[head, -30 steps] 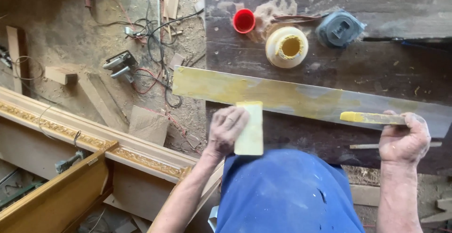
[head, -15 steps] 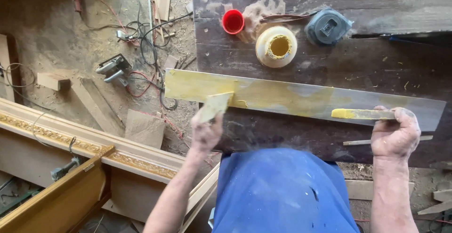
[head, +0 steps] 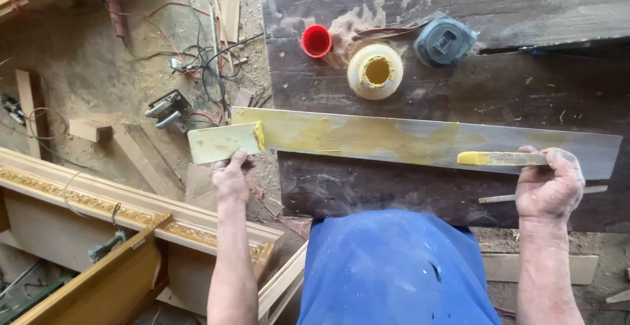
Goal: Applying wood filler to a wooden plank using a small spreader tool to smooth the surface.
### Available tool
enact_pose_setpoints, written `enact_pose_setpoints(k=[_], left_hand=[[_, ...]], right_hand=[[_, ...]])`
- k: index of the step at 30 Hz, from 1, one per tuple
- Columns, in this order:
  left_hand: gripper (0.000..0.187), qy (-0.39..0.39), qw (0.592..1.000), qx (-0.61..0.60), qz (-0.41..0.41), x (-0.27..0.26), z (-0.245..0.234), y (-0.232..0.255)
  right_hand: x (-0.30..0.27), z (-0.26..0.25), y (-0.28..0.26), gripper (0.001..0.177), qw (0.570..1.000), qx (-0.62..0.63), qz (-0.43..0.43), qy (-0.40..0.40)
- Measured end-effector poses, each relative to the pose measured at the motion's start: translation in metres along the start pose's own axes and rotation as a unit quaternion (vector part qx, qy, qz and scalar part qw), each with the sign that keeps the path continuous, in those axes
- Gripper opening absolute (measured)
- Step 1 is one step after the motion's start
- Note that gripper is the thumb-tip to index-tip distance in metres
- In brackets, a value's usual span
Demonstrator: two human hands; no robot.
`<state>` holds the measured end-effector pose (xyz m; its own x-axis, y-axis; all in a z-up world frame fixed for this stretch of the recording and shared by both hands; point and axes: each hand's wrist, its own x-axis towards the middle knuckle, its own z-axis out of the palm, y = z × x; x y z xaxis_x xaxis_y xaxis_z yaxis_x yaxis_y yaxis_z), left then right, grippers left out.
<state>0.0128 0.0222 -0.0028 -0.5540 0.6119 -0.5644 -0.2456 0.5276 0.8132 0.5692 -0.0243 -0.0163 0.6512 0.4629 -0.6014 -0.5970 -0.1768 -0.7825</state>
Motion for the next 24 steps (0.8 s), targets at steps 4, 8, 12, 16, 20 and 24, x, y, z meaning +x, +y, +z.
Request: enact_pose_setpoints(k=[4,8,12,16,20,24], left_hand=[[0.016,0.007,0.996,0.074,-0.044,-0.018,0.022,0.008],[0.023,0.118,0.99,-0.008,-0.08,-0.018,0.022,0.07],[0.004,0.068,0.993,-0.092,-0.028,0.059,-0.03,0.02],[0.006,-0.003,0.998,-0.063,0.004,0.049,-0.004,0.017],[0.015,-0.056,0.989,0.134,0.017,0.005,0.037,0.023],[0.017,-0.137,0.974,0.174,-0.047,-0.051,0.09,0.001]], right_hand=[[0.005,-0.007,0.005,0.013,1.0,-0.016,-0.014,-0.009],[0.017,-0.017,0.009,0.013,1.0,-0.003,-0.01,-0.004],[0.006,-0.006,0.002,0.014,1.0,-0.021,-0.007,-0.008],[0.004,-0.001,0.001,0.014,1.0,-0.019,-0.001,-0.004],[-0.008,0.01,-0.008,0.014,1.0,-0.004,0.0,-0.004],[-0.005,0.008,-0.004,0.014,1.0,0.006,-0.01,-0.007]])
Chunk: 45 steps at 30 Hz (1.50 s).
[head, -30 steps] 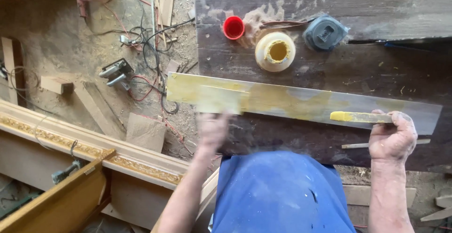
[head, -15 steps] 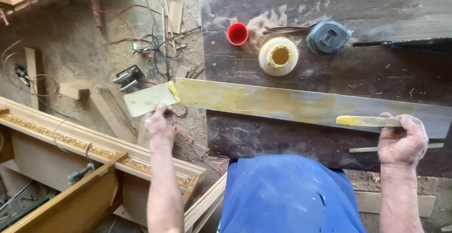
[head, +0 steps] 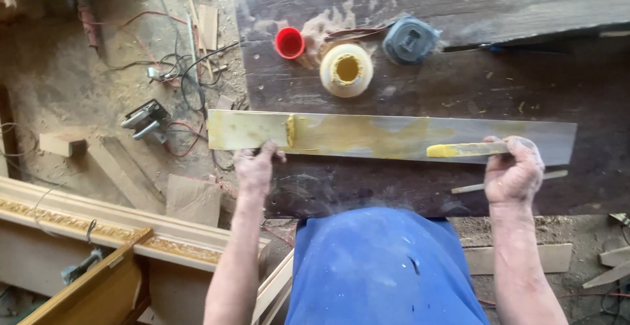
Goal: Applying wood filler to a wooden plank using a small spreader tool to smooth the surface.
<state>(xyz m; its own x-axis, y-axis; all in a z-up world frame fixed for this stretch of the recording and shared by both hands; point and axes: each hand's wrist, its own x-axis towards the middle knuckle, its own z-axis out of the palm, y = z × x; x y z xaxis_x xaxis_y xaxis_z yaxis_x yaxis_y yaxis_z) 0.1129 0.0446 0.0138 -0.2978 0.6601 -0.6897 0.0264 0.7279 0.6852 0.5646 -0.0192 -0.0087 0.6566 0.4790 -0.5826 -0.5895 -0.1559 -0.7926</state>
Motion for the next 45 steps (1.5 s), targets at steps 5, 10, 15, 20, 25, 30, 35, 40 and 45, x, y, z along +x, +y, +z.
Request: enact_pose_setpoints(k=[5,10,15,20,25,30,35,40,45], left_hand=[[0.023,-0.059,0.992,0.037,0.105,-0.033,0.113,-0.07],[0.011,-0.108,0.993,-0.038,0.026,-0.059,0.173,-0.083],[0.017,-0.062,0.986,-0.154,-0.025,-0.06,0.187,-0.088],[0.024,-0.09,0.978,-0.189,-0.018,-0.11,0.187,-0.048],[0.035,0.064,0.986,0.133,0.073,-0.074,0.008,-0.006],[0.056,0.186,0.981,0.017,0.049,-0.039,-0.059,0.022],[0.052,0.139,0.977,-0.15,0.062,-0.044,-0.047,0.023],[0.023,0.138,0.953,-0.266,0.042,-0.088,-0.098,-0.001],[0.012,0.022,0.952,-0.289,0.1,-0.078,-0.129,0.002]], right_hand=[[0.013,-0.01,0.008,0.015,1.0,-0.006,-0.002,-0.023],[0.018,-0.014,0.003,0.009,0.999,0.007,-0.003,-0.049],[0.003,-0.005,-0.021,0.004,0.995,0.027,0.033,-0.086],[0.023,-0.025,-0.06,0.008,0.997,0.015,0.007,-0.073],[0.074,-0.087,-0.109,0.011,0.996,-0.056,-0.063,-0.012],[0.095,-0.117,-0.096,0.011,0.999,-0.013,-0.045,0.008],[0.086,-0.125,-0.08,0.015,0.996,-0.011,-0.056,-0.068],[0.095,-0.165,-0.118,0.011,0.999,-0.007,-0.014,-0.05],[0.114,-0.162,-0.126,0.016,0.988,0.056,0.006,-0.143]])
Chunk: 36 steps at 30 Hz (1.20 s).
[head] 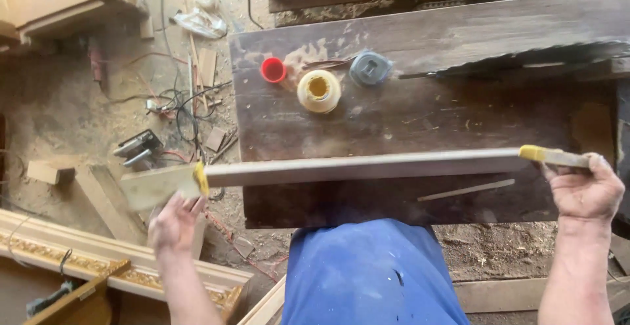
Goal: Applying wood filler to a wooden plank using a small spreader tool to smooth the surface.
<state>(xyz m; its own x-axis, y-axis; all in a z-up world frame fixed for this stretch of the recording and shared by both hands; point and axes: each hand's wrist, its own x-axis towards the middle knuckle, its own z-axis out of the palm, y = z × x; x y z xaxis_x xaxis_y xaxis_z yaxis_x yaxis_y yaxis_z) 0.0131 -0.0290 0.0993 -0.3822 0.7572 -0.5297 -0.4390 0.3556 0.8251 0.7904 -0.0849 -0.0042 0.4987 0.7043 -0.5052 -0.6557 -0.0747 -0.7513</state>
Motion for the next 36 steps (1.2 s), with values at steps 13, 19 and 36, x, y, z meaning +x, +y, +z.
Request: enact_pose_setpoints(k=[13,19,36], left_hand=[[0.007,-0.119,0.987,0.094,-0.043,0.021,0.041,-0.083],[0.01,-0.065,0.945,0.23,0.222,0.024,0.072,-0.127],[0.026,0.012,0.979,0.206,0.0,0.01,0.104,-0.12]], right_hand=[[-0.093,0.186,0.127,0.011,0.995,-0.076,-0.036,0.048],[-0.119,0.24,0.254,0.006,0.99,-0.132,-0.02,-0.034],[-0.203,0.312,0.24,0.008,0.924,-0.348,-0.133,-0.081]])
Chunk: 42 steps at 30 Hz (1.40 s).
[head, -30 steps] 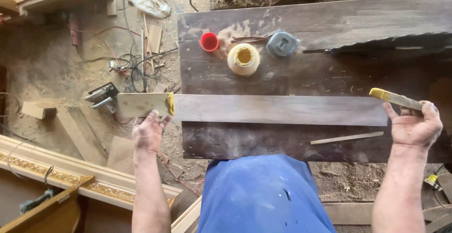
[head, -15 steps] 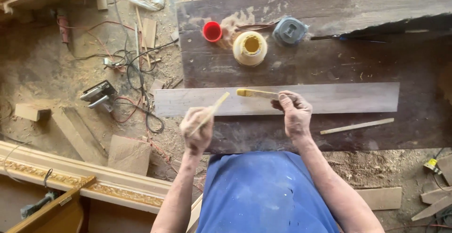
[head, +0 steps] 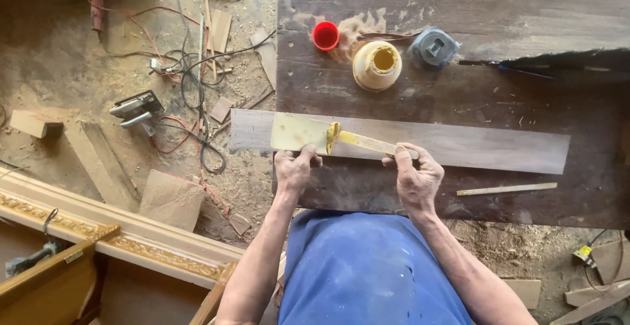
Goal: Applying wood filler to a wooden plank using a small spreader tool to smooth the surface.
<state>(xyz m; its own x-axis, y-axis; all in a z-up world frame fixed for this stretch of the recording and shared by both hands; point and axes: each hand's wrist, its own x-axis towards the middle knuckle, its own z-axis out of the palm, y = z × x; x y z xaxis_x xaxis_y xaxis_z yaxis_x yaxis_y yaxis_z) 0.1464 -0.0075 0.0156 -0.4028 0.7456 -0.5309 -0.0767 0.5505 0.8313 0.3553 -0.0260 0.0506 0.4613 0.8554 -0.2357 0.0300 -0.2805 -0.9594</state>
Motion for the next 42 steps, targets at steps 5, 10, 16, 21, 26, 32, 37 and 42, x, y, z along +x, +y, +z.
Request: enact_pose_setpoints(k=[5,10,16,21,26,32,37,42], left_hand=[[0.012,0.007,0.955,0.137,0.262,0.009,-0.029,-0.035],[0.014,0.003,0.928,0.222,0.299,0.01,-0.027,0.007],[0.025,0.047,0.998,0.045,0.027,0.016,-0.064,0.032],[0.021,0.143,0.601,0.552,0.56,0.034,-0.049,-0.034],[0.027,0.136,0.673,0.503,0.525,-0.014,0.031,-0.055],[0.032,0.135,0.65,0.493,0.562,-0.078,0.133,-0.068],[0.04,0.139,0.719,0.425,0.532,-0.062,0.078,-0.035],[0.042,0.219,0.706,0.501,0.451,-0.035,0.062,-0.049]], right_hand=[[0.0,-0.015,0.005,0.009,0.999,-0.015,-0.024,0.015],[0.024,-0.059,0.038,0.004,0.99,-0.098,-0.1,0.019],[0.061,-0.109,0.047,0.001,0.995,0.068,0.025,0.072],[0.09,-0.16,0.087,0.004,0.983,0.151,0.075,0.073],[0.099,-0.178,0.106,0.004,0.982,0.145,0.114,0.043],[0.109,-0.18,0.086,0.003,0.949,0.238,0.205,0.043],[0.118,-0.184,0.082,0.002,0.936,0.247,0.249,0.031],[0.126,-0.191,0.092,0.003,0.927,0.249,0.28,0.023]])
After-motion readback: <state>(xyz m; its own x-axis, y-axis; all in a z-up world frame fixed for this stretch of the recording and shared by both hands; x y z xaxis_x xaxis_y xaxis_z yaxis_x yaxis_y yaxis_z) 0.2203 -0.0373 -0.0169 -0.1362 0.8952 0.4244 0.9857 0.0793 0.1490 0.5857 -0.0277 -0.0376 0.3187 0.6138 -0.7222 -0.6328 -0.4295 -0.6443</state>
